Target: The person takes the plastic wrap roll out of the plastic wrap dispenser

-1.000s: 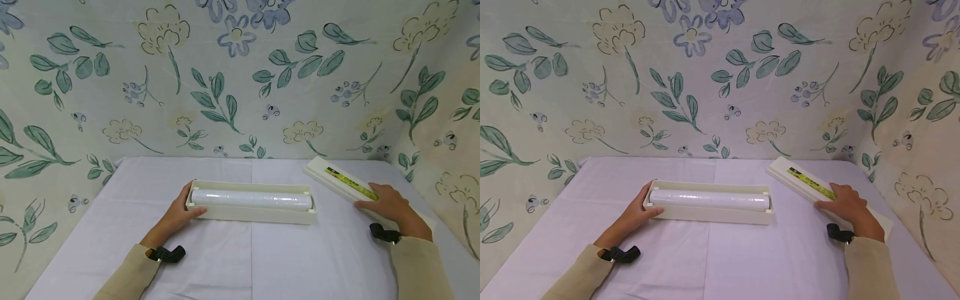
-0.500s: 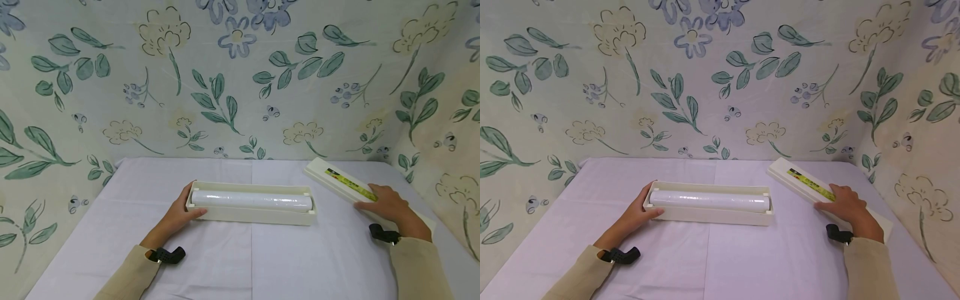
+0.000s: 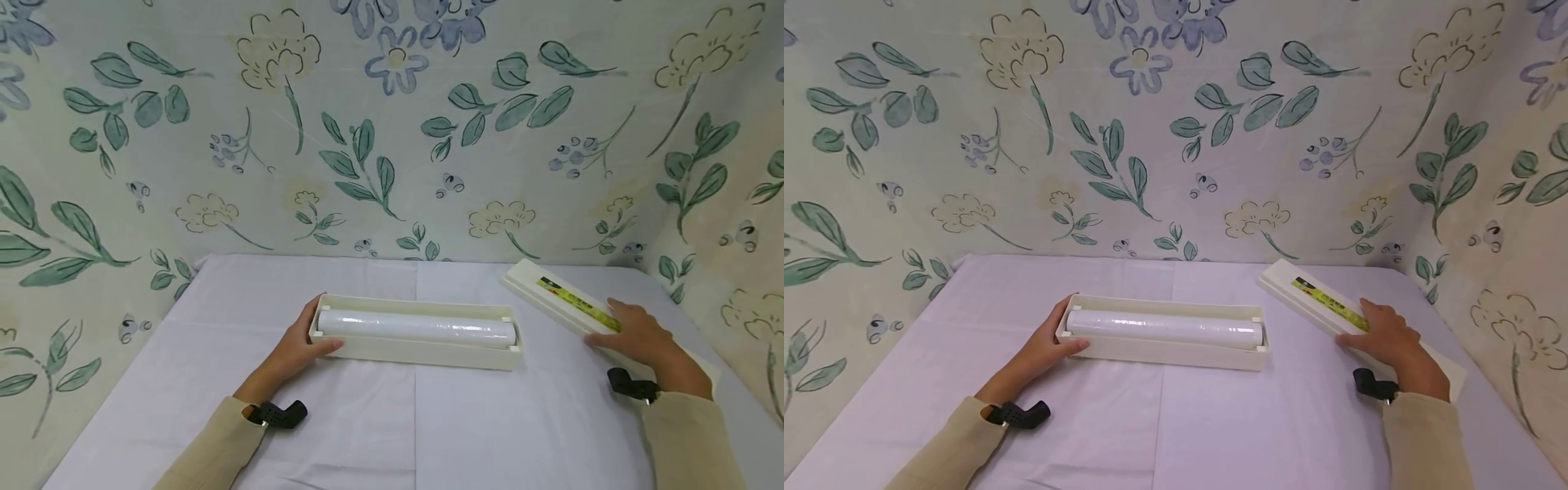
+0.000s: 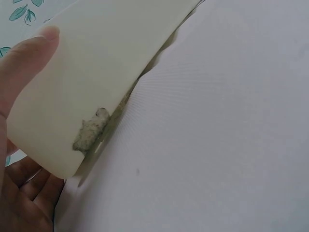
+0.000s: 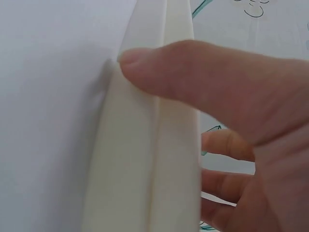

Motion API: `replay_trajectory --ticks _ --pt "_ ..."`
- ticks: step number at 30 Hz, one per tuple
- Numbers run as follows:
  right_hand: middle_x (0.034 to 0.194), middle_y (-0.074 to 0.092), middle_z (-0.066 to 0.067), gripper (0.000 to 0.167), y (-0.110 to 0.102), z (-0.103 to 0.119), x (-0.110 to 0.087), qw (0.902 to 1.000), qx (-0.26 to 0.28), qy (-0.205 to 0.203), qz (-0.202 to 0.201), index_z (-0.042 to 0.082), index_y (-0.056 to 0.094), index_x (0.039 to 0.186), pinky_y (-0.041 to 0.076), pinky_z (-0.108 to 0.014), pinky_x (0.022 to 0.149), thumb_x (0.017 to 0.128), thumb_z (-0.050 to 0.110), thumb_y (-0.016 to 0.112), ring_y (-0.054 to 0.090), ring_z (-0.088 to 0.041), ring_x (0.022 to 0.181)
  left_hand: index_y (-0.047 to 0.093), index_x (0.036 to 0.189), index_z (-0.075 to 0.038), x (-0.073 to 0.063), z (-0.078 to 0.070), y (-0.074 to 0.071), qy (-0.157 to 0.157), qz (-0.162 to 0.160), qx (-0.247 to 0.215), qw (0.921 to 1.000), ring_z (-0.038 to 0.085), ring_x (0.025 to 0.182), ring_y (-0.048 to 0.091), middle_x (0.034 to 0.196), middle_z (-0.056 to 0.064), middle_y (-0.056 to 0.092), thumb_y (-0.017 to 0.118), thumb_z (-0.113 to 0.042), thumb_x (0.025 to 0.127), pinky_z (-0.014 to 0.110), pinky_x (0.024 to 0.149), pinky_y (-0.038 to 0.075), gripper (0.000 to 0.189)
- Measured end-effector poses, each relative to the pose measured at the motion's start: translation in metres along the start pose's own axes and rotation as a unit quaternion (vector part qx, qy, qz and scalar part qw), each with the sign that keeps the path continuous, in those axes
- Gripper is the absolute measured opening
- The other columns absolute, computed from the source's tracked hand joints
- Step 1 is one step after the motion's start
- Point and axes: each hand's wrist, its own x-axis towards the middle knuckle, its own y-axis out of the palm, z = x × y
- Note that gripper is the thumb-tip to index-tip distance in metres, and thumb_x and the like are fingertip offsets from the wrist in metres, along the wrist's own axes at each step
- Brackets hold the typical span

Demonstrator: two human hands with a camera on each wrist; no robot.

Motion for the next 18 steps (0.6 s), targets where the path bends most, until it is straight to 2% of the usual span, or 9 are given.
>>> replay_trajectory --ticks 2,5,10,14,18 --pt "0.137 0.022 -0.045 0.121 0.0 0.001 0.0 1.0 0.003 -0.003 -0.004 -0.013 0.01 0.147 0.038 -0.072 0.078 0.072 0.056 0.077 0.039 -0.053 0.101 0.014 0.155 -0.022 0.001 0.0 0.0 -0.002 0.001 -0.002 1.0 0.035 0.126 0.045 0.148 0.012 0.038 0.076 -0.028 0.083 0.058 0.102 0.037 0.095" --pt "0.137 0.021 -0.045 0.12 0.0 0.002 0.0 0.9999 0.005 -0.009 -0.007 -0.013 0.012 0.146 0.038 -0.071 0.079 0.072 0.055 0.076 0.038 -0.053 0.102 0.015 0.154 -0.028 0.005 0.012 0.001 0.004 -0.001 -0.008 1.0 0.033 0.126 0.045 0.148 0.008 0.038 0.077 -0.03 0.082 0.057 0.101 0.037 0.095" --pt "0.136 0.02 -0.045 0.117 -0.001 0.005 -0.001 0.9998 0.007 -0.015 -0.01 -0.014 0.013 0.146 0.04 -0.071 0.08 0.075 0.056 0.074 0.037 -0.054 0.103 0.016 0.153 -0.029 0.004 0.013 0.001 0.007 -0.003 -0.007 0.9999 0.031 0.125 0.046 0.147 0.007 0.039 0.078 -0.03 0.082 0.057 0.101 0.038 0.095" --pt "0.137 0.019 -0.045 0.113 -0.004 0.01 -0.003 0.9997 0.018 -0.015 -0.008 -0.013 0.013 0.146 0.041 -0.07 0.08 0.077 0.052 0.074 0.037 -0.055 0.103 0.015 0.154 -0.025 0.002 0.007 0.001 0.004 -0.005 -0.001 1.0 0.034 0.125 0.045 0.147 0.01 0.039 0.077 -0.026 0.083 0.058 0.101 0.037 0.094" --pt "0.138 0.019 -0.044 0.111 -0.007 0.015 -0.003 0.9997 0.02 -0.015 -0.008 -0.012 0.013 0.147 0.039 -0.073 0.08 0.077 0.049 0.074 0.036 -0.056 0.106 0.015 0.155 -0.017 -0.004 -0.009 0.0 0.007 0.0 -0.003 1.0 0.036 0.125 0.045 0.147 0.014 0.038 0.075 -0.024 0.084 0.058 0.101 0.038 0.093"
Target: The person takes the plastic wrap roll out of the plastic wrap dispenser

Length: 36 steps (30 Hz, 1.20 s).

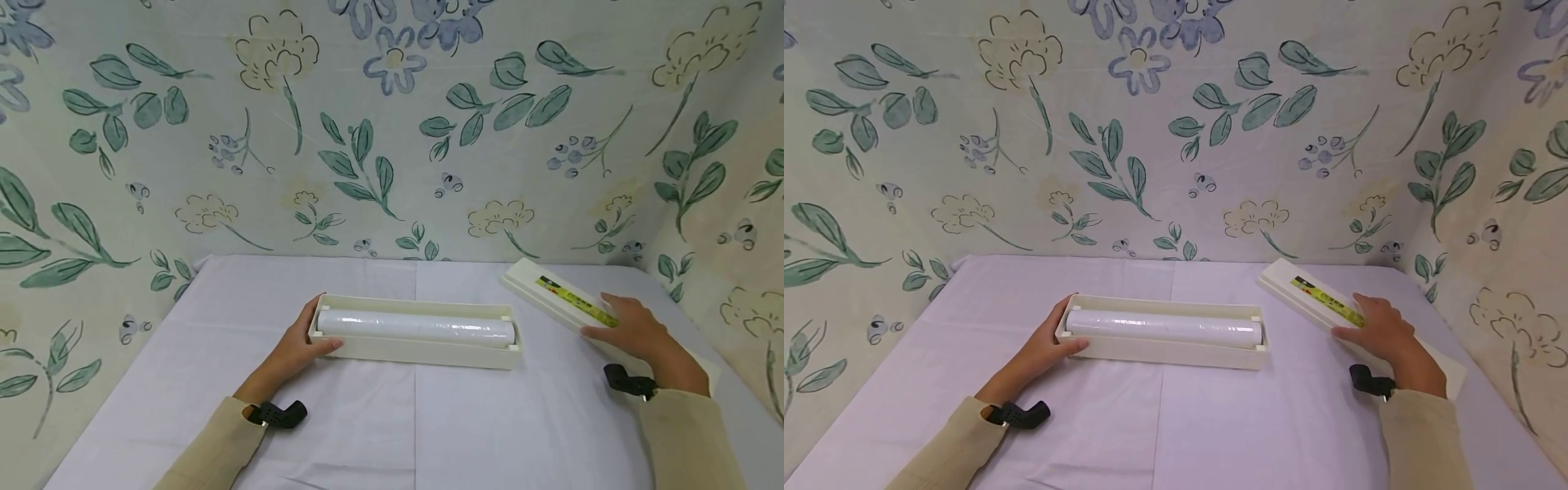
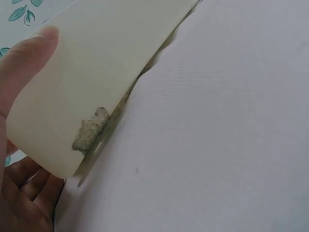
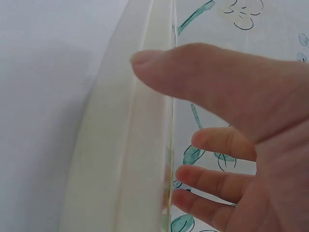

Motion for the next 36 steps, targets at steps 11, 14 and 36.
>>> replay_trajectory --ticks 11,14,36 --pt "0.138 0.022 -0.043 0.099 -0.008 0.014 -0.004 0.9994 -0.024 -0.008 -0.022 -0.01 0.021 0.146 0.029 -0.08 0.078 0.081 0.044 0.072 0.031 -0.058 0.109 0.015 0.154 -0.014 -0.006 -0.015 -0.003 0.007 0.004 -0.003 1.0 0.036 0.124 0.047 0.146 0.016 0.039 0.075 -0.024 0.084 0.056 0.099 0.04 0.093" --pt "0.137 0.023 -0.043 0.096 -0.01 0.018 -0.005 0.999 -0.032 -0.012 -0.027 -0.011 0.023 0.145 0.029 -0.08 0.078 0.082 0.043 0.071 0.031 -0.058 0.109 0.015 0.154 -0.015 -0.006 -0.014 -0.003 0.005 0.004 -0.006 1.0 0.035 0.124 0.046 0.146 0.015 0.039 0.075 -0.024 0.084 0.056 0.1 0.039 0.093" --pt "0.142 0.022 -0.04 0.092 -0.025 0.052 -0.013 0.9957 -0.057 -0.046 -0.057 -0.006 0.027 0.147 0.027 -0.08 0.083 0.081 0.04 0.073 0.025 -0.063 0.118 0.015 0.155 -0.016 -0.006 -0.016 -0.002 -0.002 0.004 -0.004 1.0 0.036 0.128 0.043 0.148 0.014 0.037 0.076 -0.025 0.084 0.058 0.103 0.035 0.094"
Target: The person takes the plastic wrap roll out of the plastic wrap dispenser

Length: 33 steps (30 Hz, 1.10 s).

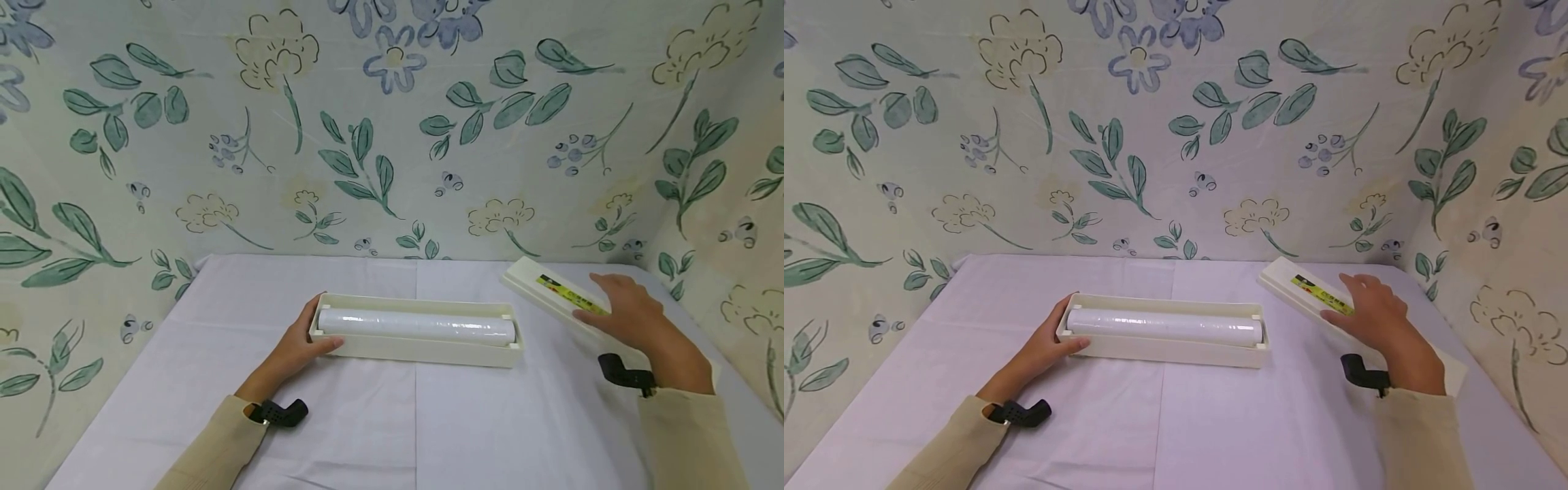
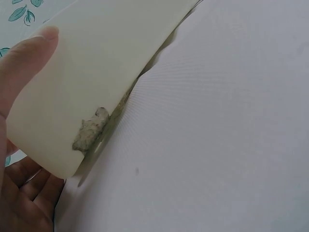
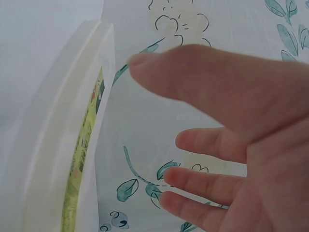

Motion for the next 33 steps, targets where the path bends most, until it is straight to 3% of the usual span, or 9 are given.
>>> replay_trajectory --ticks 17,26,29,33 --pt "0.148 0.014 -0.037 0.095 -0.006 0.012 -0.002 0.999 0.042 -0.016 0.003 -0.003 0.021 0.15 0.026 -0.079 0.086 0.082 0.035 0.074 0.017 -0.061 0.127 0.015 0.155 -0.016 0.0 0.001 -0.001 -0.002 -0.001 -0.001 1.0 0.035 0.126 0.044 0.148 0.014 0.038 0.076 -0.025 0.084 0.057 0.102 0.037 0.094" --pt "0.147 0.016 -0.039 0.094 -0.007 0.016 -0.004 0.9972 0.061 -0.042 -0.006 -0.005 0.02 0.15 0.03 -0.077 0.085 0.084 0.036 0.073 0.021 -0.062 0.125 0.015 0.154 -0.015 0.0 0.001 -0.001 0.0 0.0 0.002 1.0 0.035 0.126 0.044 0.147 0.014 0.038 0.076 -0.025 0.084 0.058 0.102 0.036 0.093" --pt "0.146 0.015 -0.039 0.095 -0.007 0.018 -0.005 0.9971 0.064 -0.042 -0.002 -0.004 0.019 0.15 0.032 -0.077 0.083 0.084 0.038 0.073 0.023 -0.062 0.122 0.016 0.154 -0.014 0.002 0.003 -0.001 0.003 0.0 0.006 1.0 0.035 0.125 0.045 0.147 0.015 0.038 0.075 -0.026 0.084 0.057 0.101 0.037 0.093" --pt "0.146 0.016 -0.039 0.095 -0.008 0.02 -0.005 0.9969 0.064 -0.045 0.0 -0.004 0.019 0.15 0.033 -0.076 0.083 0.084 0.04 0.072 0.024 -0.061 0.121 0.014 0.155 -0.018 0.008 0.018 0.001 0.001 -0.002 0.005 1.0 0.035 0.126 0.045 0.148 0.013 0.037 0.076 -0.026 0.084 0.057 0.101 0.038 0.094"
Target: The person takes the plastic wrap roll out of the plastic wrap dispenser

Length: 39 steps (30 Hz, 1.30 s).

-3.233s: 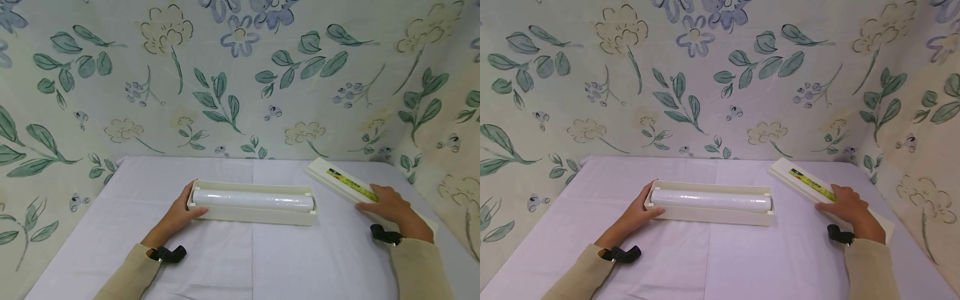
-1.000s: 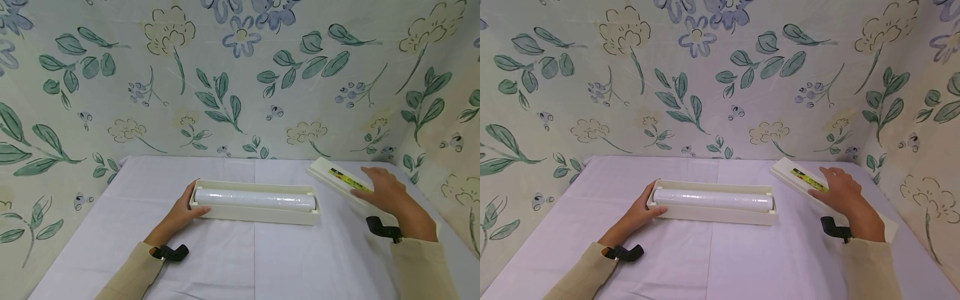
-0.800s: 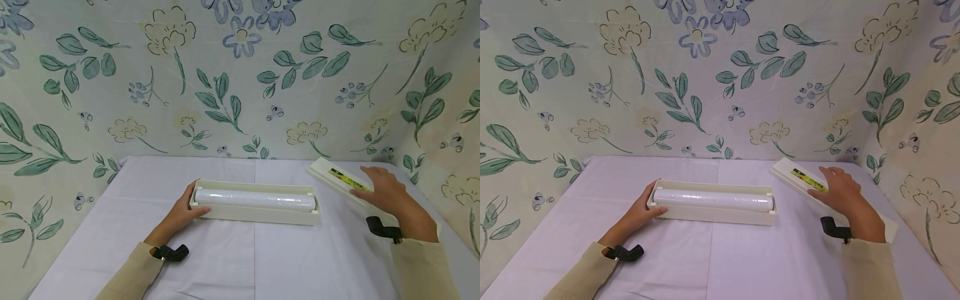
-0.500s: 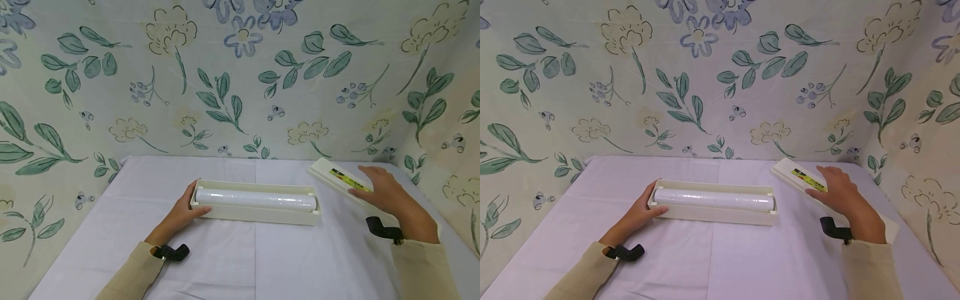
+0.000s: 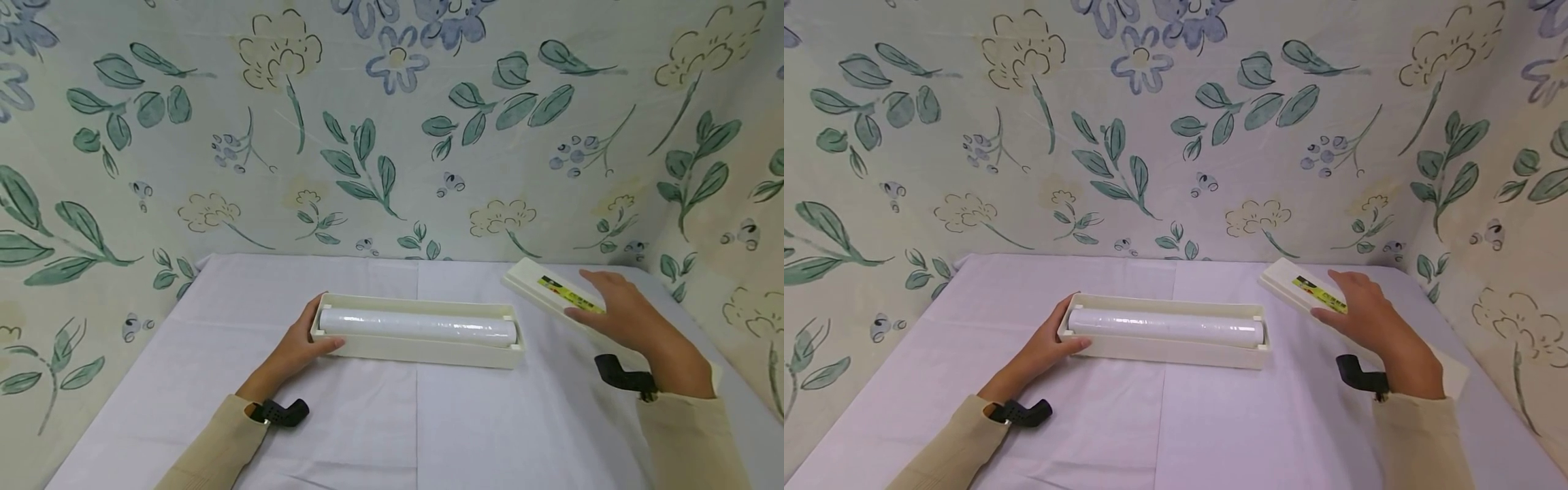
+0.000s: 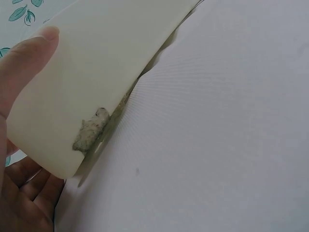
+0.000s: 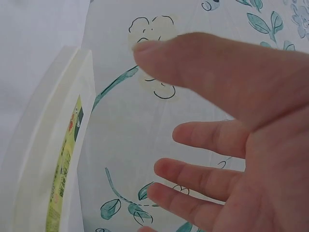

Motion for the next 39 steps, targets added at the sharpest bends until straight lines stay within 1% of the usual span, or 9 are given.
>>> replay_trajectory --ticks 3,7,15,21,25,28,31,34,39 --pt "0.145 0.018 -0.039 0.095 0.0 0.003 0.001 1.0 0.0 -0.005 0.0 -0.005 0.019 0.15 0.034 -0.075 0.084 0.085 0.038 0.072 0.027 -0.059 0.119 0.013 0.155 -0.024 0.005 0.013 0.001 0.0 -0.002 -0.005 1.0 0.034 0.127 0.044 0.148 0.011 0.037 0.077 -0.027 0.083 0.057 0.102 0.037 0.096" --pt "0.145 0.019 -0.039 0.094 0.0 0.006 0.001 1.0 -0.002 -0.002 0.007 -0.005 0.018 0.151 0.035 -0.075 0.085 0.085 0.037 0.071 0.029 -0.058 0.117 0.015 0.154 -0.029 0.007 0.019 0.001 0.003 -0.001 -0.01 0.9999 0.032 0.126 0.044 0.147 0.007 0.038 0.078 -0.031 0.082 0.056 0.101 0.038 0.096" --pt "0.146 0.021 -0.037 0.095 0.001 0.01 0.0 0.9999 0.002 -0.001 0.012 0.0 0.016 0.152 0.039 -0.072 0.084 0.087 0.044 0.069 0.033 -0.056 0.114 0.016 0.153 -0.031 0.006 0.02 0.0 0.01 -0.003 -0.004 0.9999 0.031 0.126 0.045 0.146 0.006 0.039 0.078 -0.037 0.081 0.056 0.101 0.038 0.095" --pt "0.146 0.022 -0.035 0.096 0.001 0.015 -0.001 0.9998 0.003 -0.001 0.018 0.0 0.017 0.152 0.037 -0.072 0.087 0.087 0.047 0.068 0.032 -0.055 0.118 0.016 0.153 -0.031 0.006 0.021 0.0 0.007 -0.001 -0.006 1.0 0.031 0.126 0.045 0.147 0.006 0.039 0.078 -0.035 0.081 0.056 0.101 0.039 0.095" --pt "0.146 0.024 -0.035 0.094 0.001 0.018 0.0 0.9999 0.003 -0.005 0.015 -0.001 0.016 0.152 0.038 -0.07 0.088 0.087 0.043 0.069 0.033 -0.053 0.118 0.017 0.153 -0.031 0.006 0.02 0.0 0.007 -0.004 -0.007 0.9999 0.031 0.125 0.045 0.146 0.006 0.039 0.078 -0.036 0.081 0.056 0.101 0.039 0.094" --pt "0.145 0.025 -0.034 0.092 0.002 0.021 0.0 0.9998 0.009 -0.006 0.018 0.0 0.016 0.153 0.041 -0.068 0.087 0.088 0.039 0.069 0.036 -0.051 0.115 0.017 0.153 -0.031 0.006 0.019 0.0 0.005 -0.002 -0.007 1.0 0.031 0.126 0.045 0.147 0.006 0.039 0.078 -0.036 0.081 0.056 0.101 0.038 0.095" --pt "0.146 0.026 -0.033 0.091 0.002 0.023 0.0 0.9996 0.013 -0.012 0.021 0.0 0.017 0.152 0.041 -0.066 0.087 0.088 0.036 0.07 0.037 -0.05 0.115 0.016 0.153 -0.03 0.005 0.019 0.001 0.003 -0.002 -0.007 1.0 0.031 0.127 0.044 0.148 0.006 0.038 0.078 -0.034 0.081 0.056 0.101 0.038 0.095" --pt "0.145 0.028 -0.032 0.088 0.002 0.025 0.0 0.9994 0.016 -0.023 0.019 -0.001 0.019 0.152 0.041 -0.066 0.088 0.089 0.034 0.069 0.038 -0.048 0.115 0.014 0.154 -0.027 0.005 0.016 0.001 0.0 -0.003 -0.007 1.0 0.033 0.126 0.045 0.148 0.008 0.038 0.077 -0.029 0.082 0.057 0.101 0.038 0.096" --pt "0.145 0.03 -0.031 0.085 0.004 0.029 0.0 0.9992 0.019 -0.03 0.015 0.0 0.022 0.151 0.042 -0.064 0.089 0.089 0.033 0.069 0.039 -0.048 0.116 0.013 0.155 -0.017 -0.003 -0.009 -0.001 -0.002 0.003 -0.007 1.0 0.035 0.126 0.045 0.148 0.014 0.037 0.075 -0.024 0.084 0.056 0.101 0.038 0.094"
